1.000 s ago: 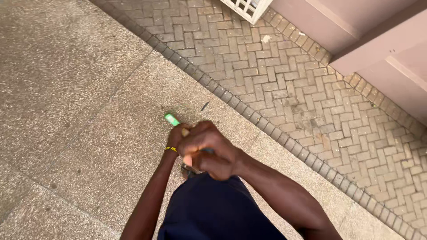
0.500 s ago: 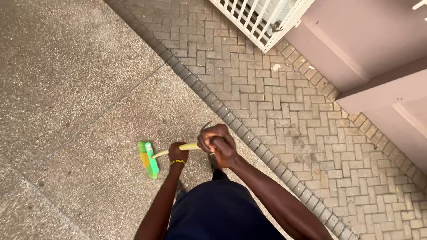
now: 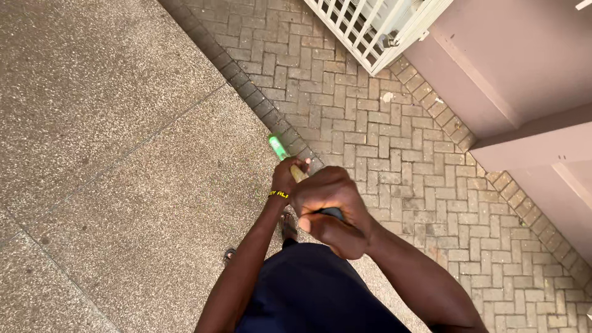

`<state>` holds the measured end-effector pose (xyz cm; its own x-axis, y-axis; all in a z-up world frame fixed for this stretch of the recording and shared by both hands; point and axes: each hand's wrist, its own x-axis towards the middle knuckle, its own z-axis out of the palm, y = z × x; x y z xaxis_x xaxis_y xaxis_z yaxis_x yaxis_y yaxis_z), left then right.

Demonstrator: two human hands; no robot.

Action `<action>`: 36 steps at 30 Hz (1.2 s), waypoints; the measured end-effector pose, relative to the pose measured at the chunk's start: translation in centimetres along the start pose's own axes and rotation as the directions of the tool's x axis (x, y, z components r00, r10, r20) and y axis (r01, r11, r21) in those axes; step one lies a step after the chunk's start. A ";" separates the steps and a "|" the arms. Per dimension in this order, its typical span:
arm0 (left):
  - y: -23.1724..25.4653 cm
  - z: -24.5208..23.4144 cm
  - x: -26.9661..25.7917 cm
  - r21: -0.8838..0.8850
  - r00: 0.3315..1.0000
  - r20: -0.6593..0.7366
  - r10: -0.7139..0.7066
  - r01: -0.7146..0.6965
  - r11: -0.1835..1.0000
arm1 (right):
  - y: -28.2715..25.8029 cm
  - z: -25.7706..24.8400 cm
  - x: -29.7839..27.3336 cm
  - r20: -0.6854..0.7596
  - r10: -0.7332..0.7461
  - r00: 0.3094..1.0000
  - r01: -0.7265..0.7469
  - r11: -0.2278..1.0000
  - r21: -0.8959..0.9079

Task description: The person sweeps an outdoor stone and brick surface using a broom.

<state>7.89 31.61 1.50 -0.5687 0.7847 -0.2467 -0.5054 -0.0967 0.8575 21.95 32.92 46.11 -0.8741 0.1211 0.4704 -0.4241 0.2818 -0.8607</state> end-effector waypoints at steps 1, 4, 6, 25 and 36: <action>1.7 0.1 -1.6 0.420 0.981 0.057 0.185 -0.192 0.887 | -0.1 -0.5 -0.1 -0.017 0.011 1.000 -0.010 0.997 0.071; 7.9 -0.8 -5.6 0.794 0.975 -0.011 0.221 -0.126 0.594 | 1.2 -0.9 -0.6 -0.163 0.086 0.983 -0.029 0.945 0.326; 9.9 -1.9 -6.8 0.884 0.980 -0.194 0.044 0.156 0.440 | 3.6 -1.0 -1.1 -0.197 0.117 0.973 -0.010 0.880 0.474; -3.1 1.1 0.6 -0.013 0.974 0.154 0.167 -0.167 0.986 | 5.3 -2.0 -2.1 0.301 0.188 0.935 -0.196 0.981 -0.002; 12.5 -2.2 -9.9 0.786 0.887 -0.397 0.237 0.195 0.587 | 2.8 1.9 2.9 0.106 0.026 0.994 -0.073 0.882 0.465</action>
<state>5.81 21.34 13.65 -0.8818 0.4296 -0.1947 0.1025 0.5775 0.8099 17.76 32.26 44.66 -0.9050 0.0265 0.4246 -0.4208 -0.2024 -0.8843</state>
